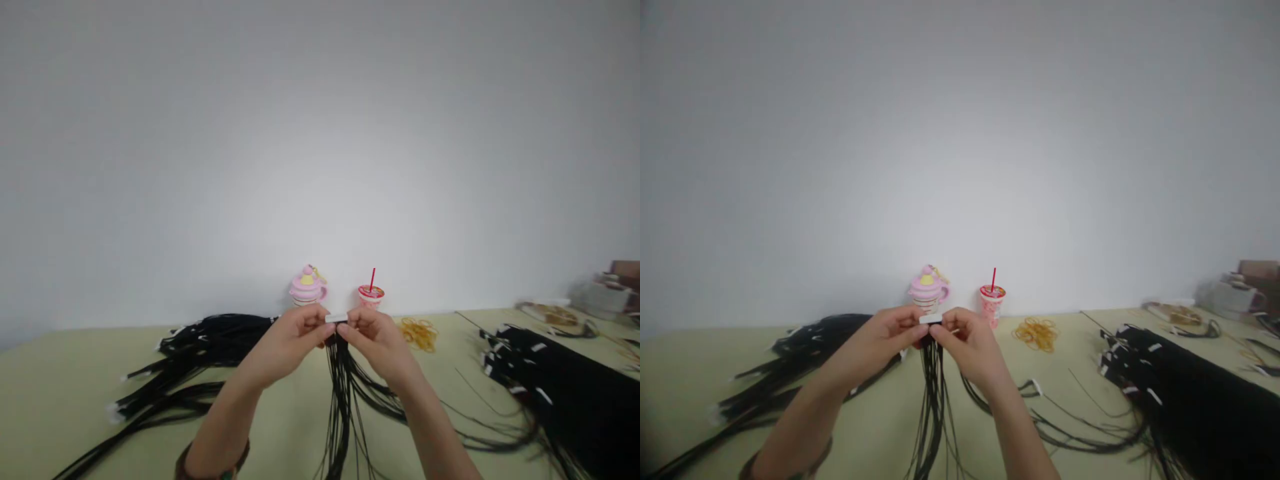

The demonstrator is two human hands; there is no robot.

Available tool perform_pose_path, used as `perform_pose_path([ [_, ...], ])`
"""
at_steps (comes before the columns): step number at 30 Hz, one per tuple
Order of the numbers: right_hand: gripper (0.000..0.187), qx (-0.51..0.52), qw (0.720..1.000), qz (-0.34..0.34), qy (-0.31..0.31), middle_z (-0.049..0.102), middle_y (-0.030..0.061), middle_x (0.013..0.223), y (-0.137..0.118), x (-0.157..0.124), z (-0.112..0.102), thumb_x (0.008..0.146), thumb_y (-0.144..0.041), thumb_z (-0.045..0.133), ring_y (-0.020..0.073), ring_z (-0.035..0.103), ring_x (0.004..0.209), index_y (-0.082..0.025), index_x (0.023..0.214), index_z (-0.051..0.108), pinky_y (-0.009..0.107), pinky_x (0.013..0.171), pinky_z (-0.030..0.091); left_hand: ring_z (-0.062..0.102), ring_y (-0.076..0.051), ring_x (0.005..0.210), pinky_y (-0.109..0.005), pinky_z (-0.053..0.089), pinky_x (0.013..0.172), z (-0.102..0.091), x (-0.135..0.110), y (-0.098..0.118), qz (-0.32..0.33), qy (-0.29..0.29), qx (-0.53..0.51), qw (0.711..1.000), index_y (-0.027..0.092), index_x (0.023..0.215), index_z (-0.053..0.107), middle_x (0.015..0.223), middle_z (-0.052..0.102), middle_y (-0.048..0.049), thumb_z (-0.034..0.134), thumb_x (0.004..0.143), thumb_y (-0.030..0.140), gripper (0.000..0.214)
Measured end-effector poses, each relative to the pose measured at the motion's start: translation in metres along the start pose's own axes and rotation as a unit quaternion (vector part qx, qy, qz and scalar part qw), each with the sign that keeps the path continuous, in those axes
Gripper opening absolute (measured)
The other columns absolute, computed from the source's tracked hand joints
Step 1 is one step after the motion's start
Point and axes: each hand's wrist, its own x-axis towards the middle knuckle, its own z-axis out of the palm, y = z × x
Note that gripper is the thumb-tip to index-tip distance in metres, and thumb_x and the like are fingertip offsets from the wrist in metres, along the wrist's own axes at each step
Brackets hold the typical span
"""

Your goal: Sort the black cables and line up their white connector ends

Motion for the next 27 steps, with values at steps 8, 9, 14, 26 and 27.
perform_pose_path([
  [8,0.023,0.069,0.989,0.073,-0.108,0.052,-0.0006,0.067,0.003,0.000,0.002,0.078,-0.034,0.062,0.0096,0.049,0.061,-0.014,0.077,0.051,0.021,0.056,0.039,0.056,-0.015,0.069,-0.026,0.049,0.061,-0.006,-0.008,0.006,-0.049,0.051,-0.074,0.995,0.018,0.081,0.050,0.072,0.055,0.0003,0.050,0.086,0.033,0.016],
  [9,0.023,0.071,0.987,0.083,-0.122,0.052,-0.0009,0.067,0.003,-0.001,0.002,0.078,-0.034,0.062,0.0095,0.049,0.060,-0.015,0.077,0.050,0.020,0.056,0.039,0.056,-0.015,0.068,-0.025,0.049,0.060,-0.008,-0.009,0.007,-0.049,0.070,-0.072,0.994,0.018,0.082,0.051,0.073,0.056,-0.0004,0.050,0.086,0.032,0.016],
  [14,0.023,0.075,0.970,0.134,-0.188,0.053,-0.0013,0.066,0.007,-0.005,0.005,0.077,-0.032,0.062,0.0096,0.048,0.058,-0.016,0.078,0.047,0.020,0.052,0.038,0.056,-0.014,0.064,-0.021,0.049,0.054,-0.018,-0.010,0.007,-0.032,0.182,-0.066,0.981,0.018,0.083,0.052,0.072,0.057,0.0001,0.053,0.084,0.030,0.013],
  [26,0.020,0.063,0.963,0.151,-0.212,0.057,-0.0004,0.069,0.018,-0.009,-0.004,0.073,-0.030,0.067,0.0102,0.050,0.064,-0.013,0.074,0.057,0.022,0.062,0.036,0.057,-0.016,0.068,-0.024,0.052,0.056,-0.067,-0.040,0.020,0.063,0.368,-0.185,0.909,0.019,0.073,0.057,0.075,0.063,-0.0001,0.066,0.074,0.017,0.009],
  [27,0.020,0.071,0.961,0.156,-0.216,0.057,-0.0002,0.070,0.018,-0.010,-0.003,0.072,-0.030,0.068,0.0102,0.051,0.065,-0.013,0.075,0.058,0.022,0.063,0.037,0.057,-0.016,0.068,-0.024,0.051,0.055,-0.069,-0.042,0.022,0.073,0.379,-0.208,0.899,0.019,0.072,0.057,0.074,0.062,-0.0002,0.064,0.075,0.015,0.009],
])
